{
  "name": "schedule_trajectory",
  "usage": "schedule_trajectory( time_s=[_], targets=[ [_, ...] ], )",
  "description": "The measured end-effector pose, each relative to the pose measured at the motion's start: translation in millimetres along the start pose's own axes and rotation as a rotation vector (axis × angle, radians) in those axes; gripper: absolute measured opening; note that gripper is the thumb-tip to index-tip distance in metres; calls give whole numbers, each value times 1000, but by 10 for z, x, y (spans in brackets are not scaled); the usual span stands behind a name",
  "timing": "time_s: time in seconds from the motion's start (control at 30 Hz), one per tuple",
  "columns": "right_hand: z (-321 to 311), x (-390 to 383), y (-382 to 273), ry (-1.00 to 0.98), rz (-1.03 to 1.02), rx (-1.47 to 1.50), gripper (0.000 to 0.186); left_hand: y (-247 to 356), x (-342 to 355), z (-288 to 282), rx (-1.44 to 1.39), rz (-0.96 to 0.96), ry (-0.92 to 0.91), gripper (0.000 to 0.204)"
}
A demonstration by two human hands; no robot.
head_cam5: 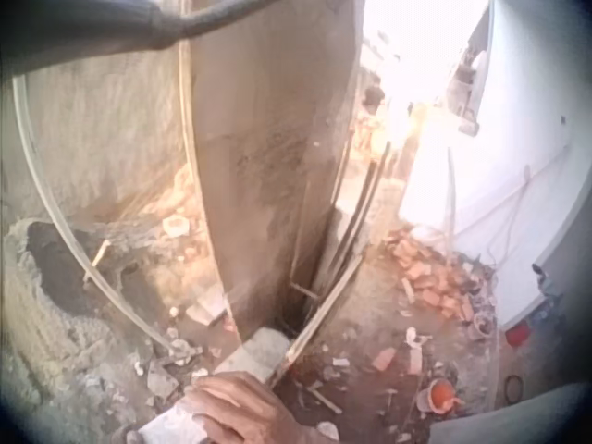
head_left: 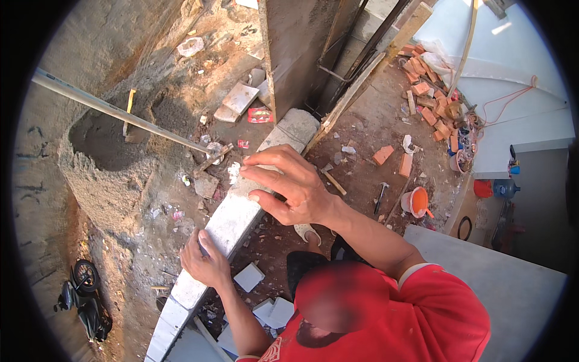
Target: The person prepares a small tile by wetting it in a bucket, then places it into a gap in a tiled wall and taps it with a hammer to fit. The person also moves a long white tile aside to access the work area.
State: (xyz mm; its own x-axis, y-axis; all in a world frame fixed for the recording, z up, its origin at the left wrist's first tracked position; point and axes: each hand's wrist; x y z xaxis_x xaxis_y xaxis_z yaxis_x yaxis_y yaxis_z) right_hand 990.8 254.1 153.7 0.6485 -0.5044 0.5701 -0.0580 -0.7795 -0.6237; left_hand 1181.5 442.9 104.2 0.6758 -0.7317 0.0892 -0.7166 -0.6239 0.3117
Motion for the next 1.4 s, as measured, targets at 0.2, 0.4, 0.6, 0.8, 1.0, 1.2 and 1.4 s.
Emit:
schedule_trajectory(
  time_s=[0.2, 0.4, 0.6, 0.8, 1.0, 1.2, 1.4],
  targets=[
    [-1361, 103, 175, 476, 76, -355, 30, -17, -24, 46, -27, 8, 65, 31],
    [-2309, 450, 432, 502, 27, -367, 34, -8, -28, 60, -15, -77, 65, 35],
    [-2395, 618, 575, 27, 190, -5, 34, 29, -29, 44, -35, -127, 50, 40],
    [-2331, 643, 748, -152, 211, 107, 35, 51, -30, 39, -86, -130, 86, 43],
    [-2387, 715, 781, -207, 200, 169, 32, 70, -24, 10, -36, -170, 58, 46],
    [-2317, 721, 913, -155, 220, 184, 32, 47, -35, 3, -11, -168, 45, 48],
    [-2305, 701, 835, -118, 195, 270, 38, 5, -19, 25, -63, -134, 40, 40]
  ],
)
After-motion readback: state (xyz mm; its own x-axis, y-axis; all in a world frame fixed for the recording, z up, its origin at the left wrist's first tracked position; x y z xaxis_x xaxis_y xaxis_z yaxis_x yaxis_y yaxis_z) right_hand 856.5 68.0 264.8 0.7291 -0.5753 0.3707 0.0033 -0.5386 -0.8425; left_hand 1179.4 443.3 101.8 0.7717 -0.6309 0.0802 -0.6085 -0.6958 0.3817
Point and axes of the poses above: each hand's wrist, its own x-axis towards the middle knuckle, its own z-axis out of the palm, y = z × x, and after that the axes turned 13 degrees about -y, right-handed
